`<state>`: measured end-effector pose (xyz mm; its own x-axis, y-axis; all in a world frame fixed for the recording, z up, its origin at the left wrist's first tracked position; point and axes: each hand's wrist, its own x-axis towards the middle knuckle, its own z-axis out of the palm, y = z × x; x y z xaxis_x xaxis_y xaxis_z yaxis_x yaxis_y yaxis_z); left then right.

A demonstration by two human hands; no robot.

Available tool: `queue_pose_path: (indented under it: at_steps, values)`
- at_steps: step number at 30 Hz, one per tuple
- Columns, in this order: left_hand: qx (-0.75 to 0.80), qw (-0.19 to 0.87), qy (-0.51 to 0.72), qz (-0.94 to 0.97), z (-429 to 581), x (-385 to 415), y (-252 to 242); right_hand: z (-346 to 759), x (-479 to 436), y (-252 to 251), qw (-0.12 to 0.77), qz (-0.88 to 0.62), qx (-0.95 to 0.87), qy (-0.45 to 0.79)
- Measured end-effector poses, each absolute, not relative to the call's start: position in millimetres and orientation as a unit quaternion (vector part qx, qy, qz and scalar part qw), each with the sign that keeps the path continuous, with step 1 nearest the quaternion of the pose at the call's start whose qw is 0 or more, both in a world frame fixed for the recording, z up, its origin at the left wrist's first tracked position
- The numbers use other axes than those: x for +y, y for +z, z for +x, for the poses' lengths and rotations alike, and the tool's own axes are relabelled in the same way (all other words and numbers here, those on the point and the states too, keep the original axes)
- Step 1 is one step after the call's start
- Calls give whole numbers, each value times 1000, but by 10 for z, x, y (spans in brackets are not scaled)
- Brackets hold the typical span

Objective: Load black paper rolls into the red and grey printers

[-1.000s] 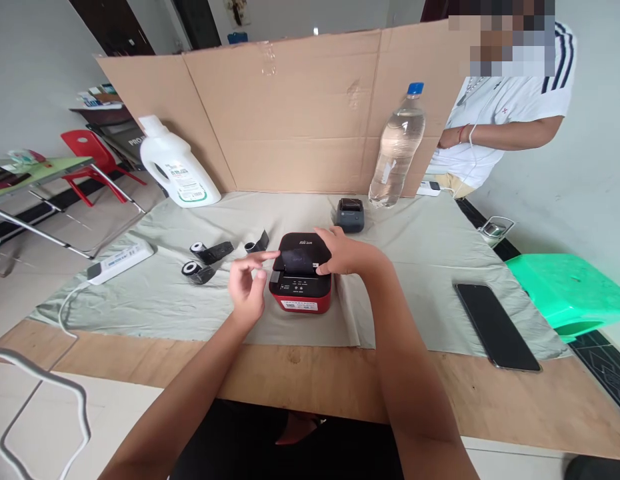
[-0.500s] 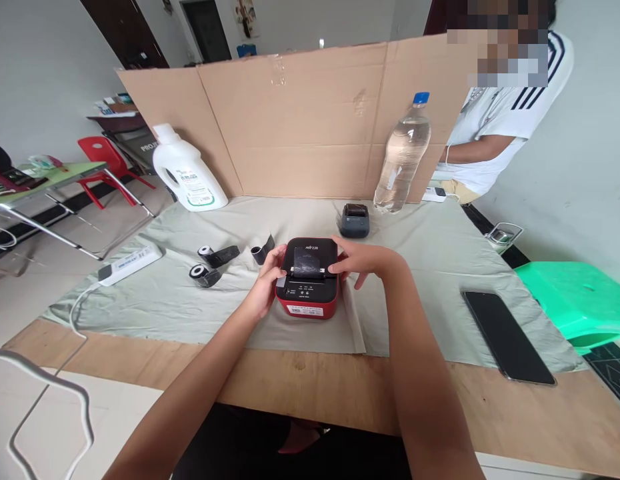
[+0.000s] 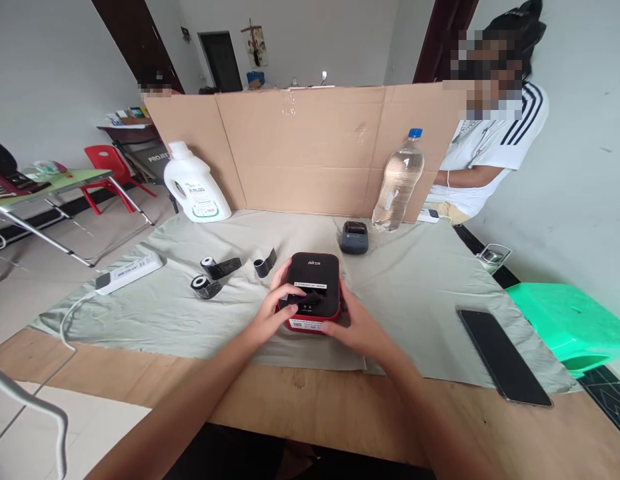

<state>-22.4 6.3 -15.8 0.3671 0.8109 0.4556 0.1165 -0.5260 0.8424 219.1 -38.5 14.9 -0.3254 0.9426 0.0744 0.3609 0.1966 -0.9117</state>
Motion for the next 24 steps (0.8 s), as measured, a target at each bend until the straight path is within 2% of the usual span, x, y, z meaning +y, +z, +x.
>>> queue_pose_path:
  at_steps: [4,8,16,24]
  values:
    - [321,343,457,755,-281,-75,-201,2035,-524,-113,386,-477,-737,283]
    - [316,345,457,756,-304,59,-199,1981,-360,-183,401,-491,-739,228]
    - [322,297,452,777,-165,1303,279,1987,864,184,446,-456,-729,251]
    - [334,341,428,767,11,2261,151,1954,1754,-109,464,-481,-694,269]
